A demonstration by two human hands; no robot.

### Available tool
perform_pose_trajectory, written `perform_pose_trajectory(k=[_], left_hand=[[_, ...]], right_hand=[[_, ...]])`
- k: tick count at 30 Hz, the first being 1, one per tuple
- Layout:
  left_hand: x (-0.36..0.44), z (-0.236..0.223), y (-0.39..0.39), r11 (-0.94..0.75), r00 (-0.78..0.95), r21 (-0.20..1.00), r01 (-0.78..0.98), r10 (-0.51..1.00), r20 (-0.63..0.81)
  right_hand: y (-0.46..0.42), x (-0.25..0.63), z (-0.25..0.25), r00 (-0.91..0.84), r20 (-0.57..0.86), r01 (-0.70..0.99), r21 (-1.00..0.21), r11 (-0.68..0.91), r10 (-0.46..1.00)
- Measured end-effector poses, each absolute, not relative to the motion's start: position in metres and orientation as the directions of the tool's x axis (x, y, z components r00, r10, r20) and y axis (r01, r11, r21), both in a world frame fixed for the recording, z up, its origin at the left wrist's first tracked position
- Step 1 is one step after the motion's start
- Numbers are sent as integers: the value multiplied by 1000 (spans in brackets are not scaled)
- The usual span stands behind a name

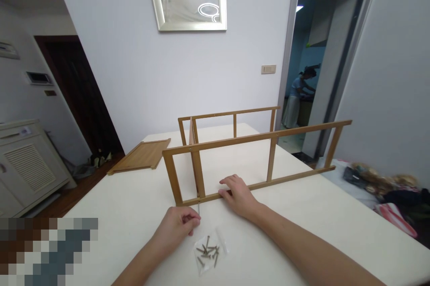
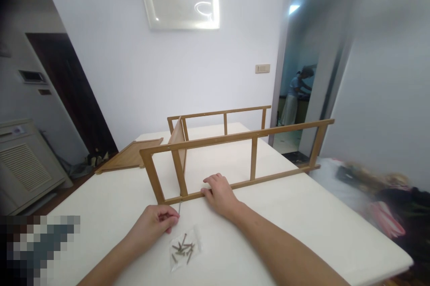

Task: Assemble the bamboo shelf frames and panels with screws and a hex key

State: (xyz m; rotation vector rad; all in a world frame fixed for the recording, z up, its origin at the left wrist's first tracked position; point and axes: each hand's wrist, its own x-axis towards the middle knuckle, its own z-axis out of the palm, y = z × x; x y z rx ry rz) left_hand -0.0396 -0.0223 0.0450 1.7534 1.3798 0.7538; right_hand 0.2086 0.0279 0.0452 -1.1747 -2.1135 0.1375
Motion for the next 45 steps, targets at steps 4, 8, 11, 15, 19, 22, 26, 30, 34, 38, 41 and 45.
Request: perform_pose_trajectory(k=[4,8,11,15,19,22,26,30,34,38,41,45], left_hand=[[-38,49,-25,-252,287,732,632,955,81],[-37,49,-25,-279,295,718,638,949,107],[-36,48,-25,-299,300,715,632,945,129],[-34,49,-26,-334,315,693,639,935,160],[-34,49,-26,-332,319,704,627,935,157],[-35,46,-24,-302,299,725,620,944,137],[-36,44,-22,-275,282,744,609,952,121],[-35,45,-20,-261,270,756,600,956,116],[-35,46,-20,-251,261,760,600,959,110],[-35,46,-21,-247,259,765,594,960,108],[-36,44,-21,-251,254,776,579,960,121],[-37,40,-18,-201,190,815,544,975,114]], right_hand=[[20,201,48,-442,422,720,-360,594,792],[20,199,48,-474,363,736,-337,587,802],[21,199,47,-485,362,736,-322,595,796],[21,198,47,-488,361,742,-308,595,795],[20,197,49,-484,360,746,-308,591,798],[19,197,50,-482,361,742,-316,591,798],[19,197,50,-484,364,738,-318,595,796],[19,197,50,-484,367,736,-321,596,795],[21,198,49,-485,366,731,-330,598,794],[22,198,48,-481,369,731,-333,596,795],[22,198,48,-480,365,731,-337,594,798],[21,197,49,-484,363,730,-335,596,796]])
